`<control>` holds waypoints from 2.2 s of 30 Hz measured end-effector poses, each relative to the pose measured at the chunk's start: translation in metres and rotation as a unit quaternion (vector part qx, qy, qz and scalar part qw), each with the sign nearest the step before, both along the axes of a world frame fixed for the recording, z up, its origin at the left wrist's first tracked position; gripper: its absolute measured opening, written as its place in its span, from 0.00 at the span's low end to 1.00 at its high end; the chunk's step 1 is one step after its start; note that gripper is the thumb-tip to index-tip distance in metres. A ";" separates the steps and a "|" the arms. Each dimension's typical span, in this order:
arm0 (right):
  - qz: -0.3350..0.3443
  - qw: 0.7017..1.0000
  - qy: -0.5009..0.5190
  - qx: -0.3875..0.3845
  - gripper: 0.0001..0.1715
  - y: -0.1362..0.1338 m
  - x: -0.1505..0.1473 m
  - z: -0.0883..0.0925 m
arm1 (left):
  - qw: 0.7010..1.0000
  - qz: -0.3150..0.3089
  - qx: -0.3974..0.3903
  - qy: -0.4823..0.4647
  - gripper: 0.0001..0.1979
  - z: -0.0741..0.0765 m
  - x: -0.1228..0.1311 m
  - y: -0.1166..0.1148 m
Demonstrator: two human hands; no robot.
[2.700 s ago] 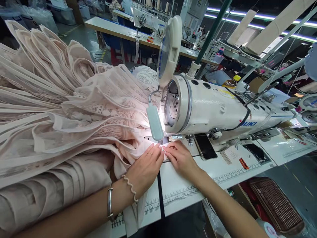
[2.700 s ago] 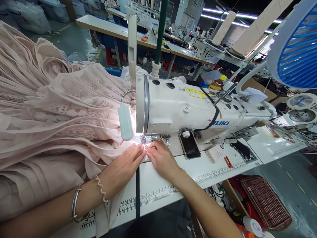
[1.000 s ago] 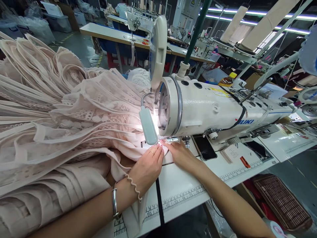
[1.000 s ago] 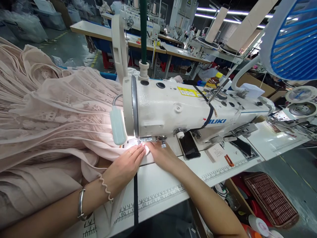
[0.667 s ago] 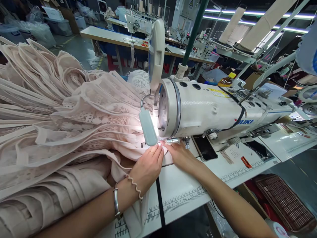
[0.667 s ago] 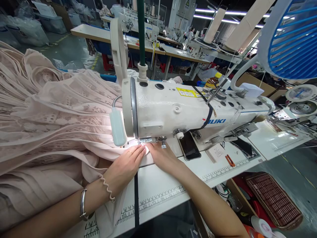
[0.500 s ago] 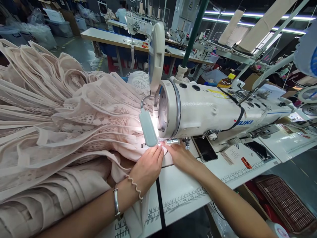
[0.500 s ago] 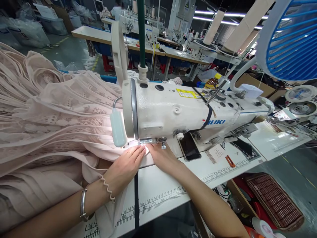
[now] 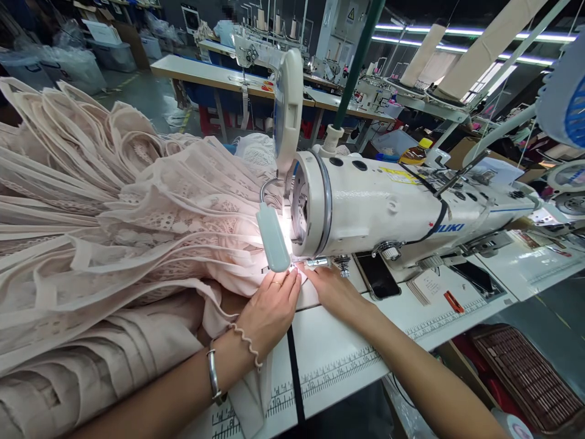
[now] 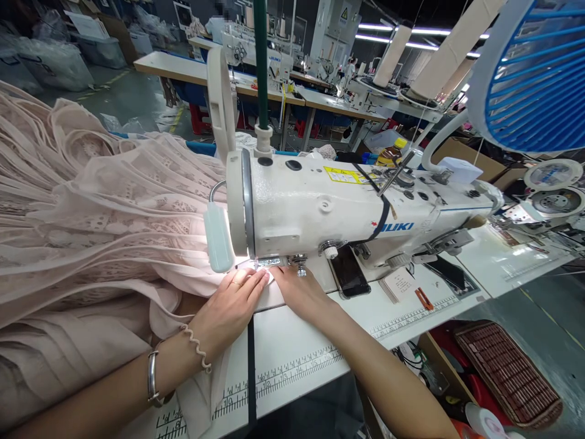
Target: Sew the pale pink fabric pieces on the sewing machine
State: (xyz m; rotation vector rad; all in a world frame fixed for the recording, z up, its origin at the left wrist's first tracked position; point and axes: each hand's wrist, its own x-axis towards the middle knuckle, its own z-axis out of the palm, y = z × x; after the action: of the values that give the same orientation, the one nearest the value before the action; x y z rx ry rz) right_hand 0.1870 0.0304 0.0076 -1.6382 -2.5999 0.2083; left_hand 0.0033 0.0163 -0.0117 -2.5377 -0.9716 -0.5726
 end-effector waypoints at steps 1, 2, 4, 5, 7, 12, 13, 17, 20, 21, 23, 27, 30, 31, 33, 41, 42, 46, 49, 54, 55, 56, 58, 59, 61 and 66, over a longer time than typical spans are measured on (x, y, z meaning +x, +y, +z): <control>-0.004 1.000 -0.008 0.010 0.25 0.000 0.000 0.000 | 1.000 -0.004 0.002 0.006 0.19 0.003 -0.003 0.001; -0.007 1.000 -0.013 0.018 0.25 -0.001 0.000 -0.001 | 1.000 -0.009 0.001 0.014 0.18 0.007 -0.006 0.004; -0.003 1.000 -0.005 0.028 0.26 -0.001 0.001 -0.003 | 1.000 -0.016 -0.010 0.015 0.17 0.013 -0.016 0.011; 0.006 0.999 0.008 0.032 0.26 -0.001 0.002 -0.004 | 1.000 -0.023 -0.016 0.005 0.17 0.015 -0.021 0.016; 0.029 0.998 0.037 0.039 0.26 -0.001 0.005 -0.006 | 0.998 -0.042 -0.029 -0.031 0.17 0.018 -0.030 0.024; 0.025 0.996 0.072 0.043 0.26 -0.005 0.008 -0.011 | 0.992 -0.078 -0.064 -0.069 0.15 0.018 -0.034 0.029; 0.022 0.996 0.074 0.046 0.27 -0.005 0.008 -0.013 | 0.993 -0.063 -0.079 -0.059 0.14 0.017 -0.033 0.029; 0.030 0.995 0.076 0.063 0.27 -0.006 0.007 -0.016 | 0.986 -0.027 -0.150 -0.067 0.13 0.018 -0.027 0.031; 0.042 0.994 0.071 0.068 0.26 -0.006 0.007 -0.015 | 0.977 -0.063 -0.183 -0.094 0.14 0.019 -0.027 0.036; 0.048 0.994 0.070 0.070 0.26 -0.006 0.007 -0.015 | 0.975 -0.066 -0.189 -0.097 0.15 0.018 -0.028 0.037; 0.061 0.992 0.074 0.076 0.25 -0.007 0.008 -0.014 | 0.974 -0.064 -0.195 -0.094 0.16 0.017 -0.030 0.037; 0.074 0.988 0.088 0.098 0.24 -0.010 0.008 -0.014 | 0.974 -0.071 -0.198 -0.082 0.17 0.012 -0.031 0.033; 0.066 0.989 0.078 0.102 0.26 -0.011 0.007 -0.015 | 0.975 -0.071 -0.192 -0.089 0.17 0.008 -0.030 0.032; 0.065 0.990 0.075 0.099 0.27 -0.011 0.007 -0.014 | 0.977 -0.064 -0.186 -0.088 0.16 0.007 -0.029 0.032; 0.066 0.991 0.071 0.094 0.27 -0.011 0.007 -0.014 | 0.982 -0.048 -0.165 -0.074 0.15 0.008 -0.029 0.030; 0.054 0.987 0.105 0.109 0.25 -0.011 0.009 -0.013 | 0.995 -0.051 -0.090 -0.009 0.16 0.015 -0.030 0.023; 0.042 0.987 0.110 0.112 0.24 -0.012 0.009 -0.012 | 0.994 -0.037 -0.103 0.001 0.15 0.015 -0.030 0.023; 0.004 0.986 0.119 0.113 0.23 -0.012 0.009 -0.012 | 0.989 -0.003 -0.147 -0.006 0.14 0.011 -0.030 0.026; 0.013 0.981 0.151 0.123 0.23 -0.012 0.009 -0.011 | 0.985 -0.054 -0.155 -0.056 0.13 0.008 -0.033 0.027; 0.054 0.975 0.183 0.117 0.22 -0.013 0.009 -0.007 | 0.983 -0.136 -0.097 -0.072 0.15 0.009 -0.031 0.025; 0.061 0.974 0.184 0.114 0.21 -0.013 0.008 -0.007 | 0.985 -0.137 -0.074 -0.069 0.15 0.010 -0.030 0.024; 0.065 0.974 0.186 0.114 0.21 -0.013 0.008 -0.006 | 0.987 -0.135 -0.053 -0.066 0.15 0.011 -0.029 0.023; 0.071 0.971 0.193 0.125 0.21 -0.013 0.008 -0.006 | 0.989 -0.129 -0.027 -0.066 0.14 0.012 -0.027 0.022; 0.073 0.968 0.198 0.133 0.20 -0.013 0.007 -0.006 | 0.990 -0.126 -0.023 -0.067 0.14 0.013 -0.026 0.021; 0.078 0.963 0.208 0.150 0.20 -0.012 0.008 -0.007 | 0.990 -0.123 -0.024 -0.067 0.14 0.013 -0.026 0.020; 0.095 0.958 0.226 0.149 0.21 -0.012 0.008 -0.006 | 0.987 -0.130 -0.064 -0.064 0.14 0.011 -0.027 0.019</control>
State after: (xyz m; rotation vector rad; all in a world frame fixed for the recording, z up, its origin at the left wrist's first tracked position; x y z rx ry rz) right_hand 0.1952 0.0183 0.0018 -1.0890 -2.2961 0.1649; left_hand -0.0241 0.0349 -0.0006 -2.7958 -0.7439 -0.7786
